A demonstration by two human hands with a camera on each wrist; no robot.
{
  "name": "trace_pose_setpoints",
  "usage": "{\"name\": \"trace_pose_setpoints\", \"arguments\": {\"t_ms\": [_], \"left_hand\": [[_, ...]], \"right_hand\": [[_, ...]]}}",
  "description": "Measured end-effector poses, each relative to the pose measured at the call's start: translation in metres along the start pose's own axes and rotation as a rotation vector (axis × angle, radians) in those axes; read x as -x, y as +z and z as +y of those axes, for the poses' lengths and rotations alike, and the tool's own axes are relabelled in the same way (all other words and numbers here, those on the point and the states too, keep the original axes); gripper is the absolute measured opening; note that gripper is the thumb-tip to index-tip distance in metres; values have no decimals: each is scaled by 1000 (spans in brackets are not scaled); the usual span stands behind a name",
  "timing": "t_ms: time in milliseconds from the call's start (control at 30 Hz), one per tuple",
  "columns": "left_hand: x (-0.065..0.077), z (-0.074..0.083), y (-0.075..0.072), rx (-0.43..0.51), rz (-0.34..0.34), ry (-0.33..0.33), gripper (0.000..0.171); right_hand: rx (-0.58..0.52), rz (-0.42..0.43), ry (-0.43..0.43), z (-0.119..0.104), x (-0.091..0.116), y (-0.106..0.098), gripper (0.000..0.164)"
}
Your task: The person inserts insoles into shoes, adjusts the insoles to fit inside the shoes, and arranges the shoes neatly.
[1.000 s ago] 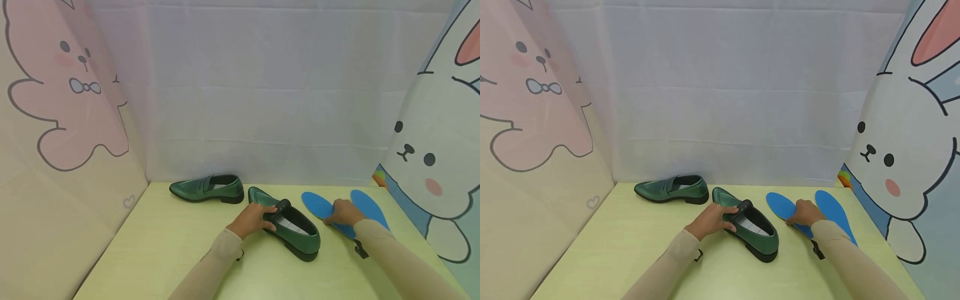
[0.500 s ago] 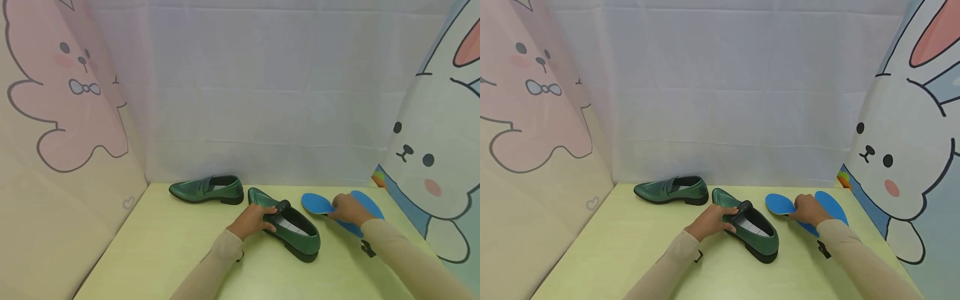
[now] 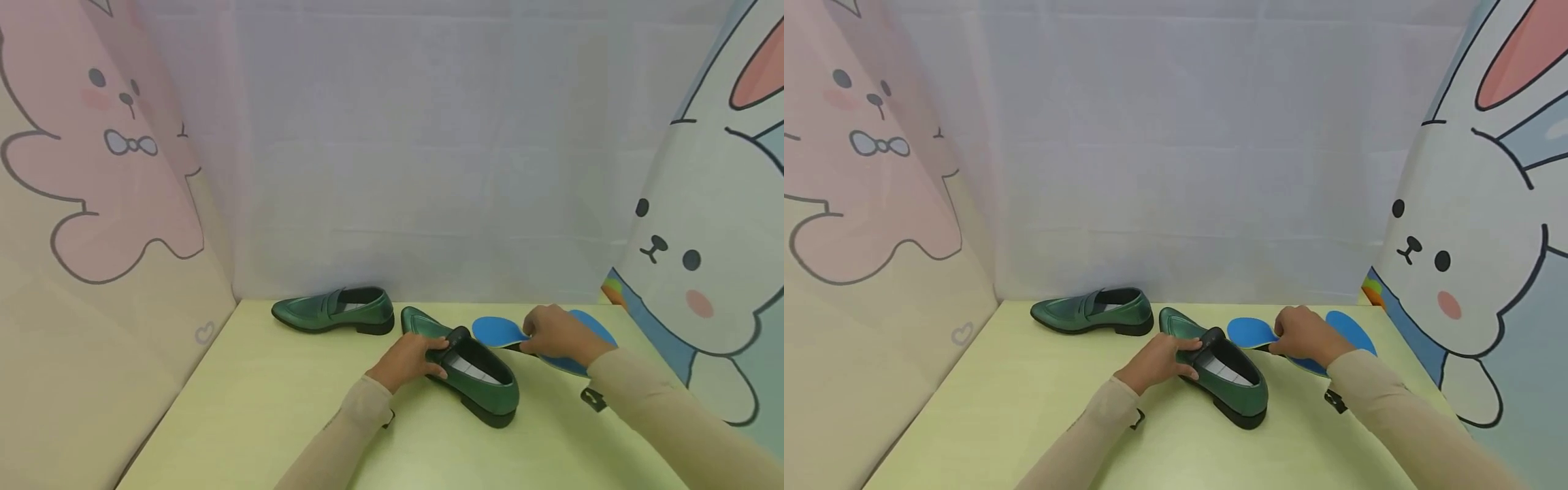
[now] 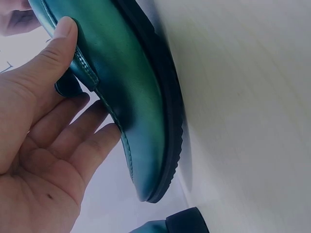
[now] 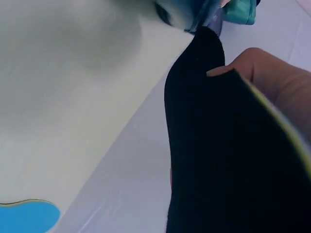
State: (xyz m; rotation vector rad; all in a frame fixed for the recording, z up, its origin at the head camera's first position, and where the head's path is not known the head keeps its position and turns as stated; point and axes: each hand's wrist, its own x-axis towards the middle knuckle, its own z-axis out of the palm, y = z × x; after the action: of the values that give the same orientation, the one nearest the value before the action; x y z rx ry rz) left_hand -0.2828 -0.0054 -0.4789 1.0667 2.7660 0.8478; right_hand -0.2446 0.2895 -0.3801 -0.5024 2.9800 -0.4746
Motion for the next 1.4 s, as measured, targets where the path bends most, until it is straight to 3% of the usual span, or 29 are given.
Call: {"name": "trace_pose_setpoints", "arguments": {"t_ms": [100,167,333,567,700,867,1000,1233,1400], "left_hand": [[0,-1,2,5,2,-4,64],[0,-2,3,-2,11,4,65],[1,-3,4,-17,16,15,64],[-1,-5,3,-29,28,50,64],[-2,-7,5,-36,36,57,64],[-2,-8,6,-37,27,49,63],[-2,-8,6,-32,27,52,63],[-1,-8,6,-33,24,51,62],[-2,-7,5,-43,26,63,63]], "right_hand": [[16,20,-14,-8,1,-1,46],[35,38,-16,-10,2,-4,48],[49,-8,8,-19,5,-14,33],[29,-57,-13,-41,15,-21,36],[60,-88,7,-50,19,-23,25],[77,-135,-6,-54,24,-19,28],[69,-130,-53,-56,26,-15,43],[103,-148,-96,-66,17,-11,43],[145,-153,-109,-72,10,-6,33]]}}
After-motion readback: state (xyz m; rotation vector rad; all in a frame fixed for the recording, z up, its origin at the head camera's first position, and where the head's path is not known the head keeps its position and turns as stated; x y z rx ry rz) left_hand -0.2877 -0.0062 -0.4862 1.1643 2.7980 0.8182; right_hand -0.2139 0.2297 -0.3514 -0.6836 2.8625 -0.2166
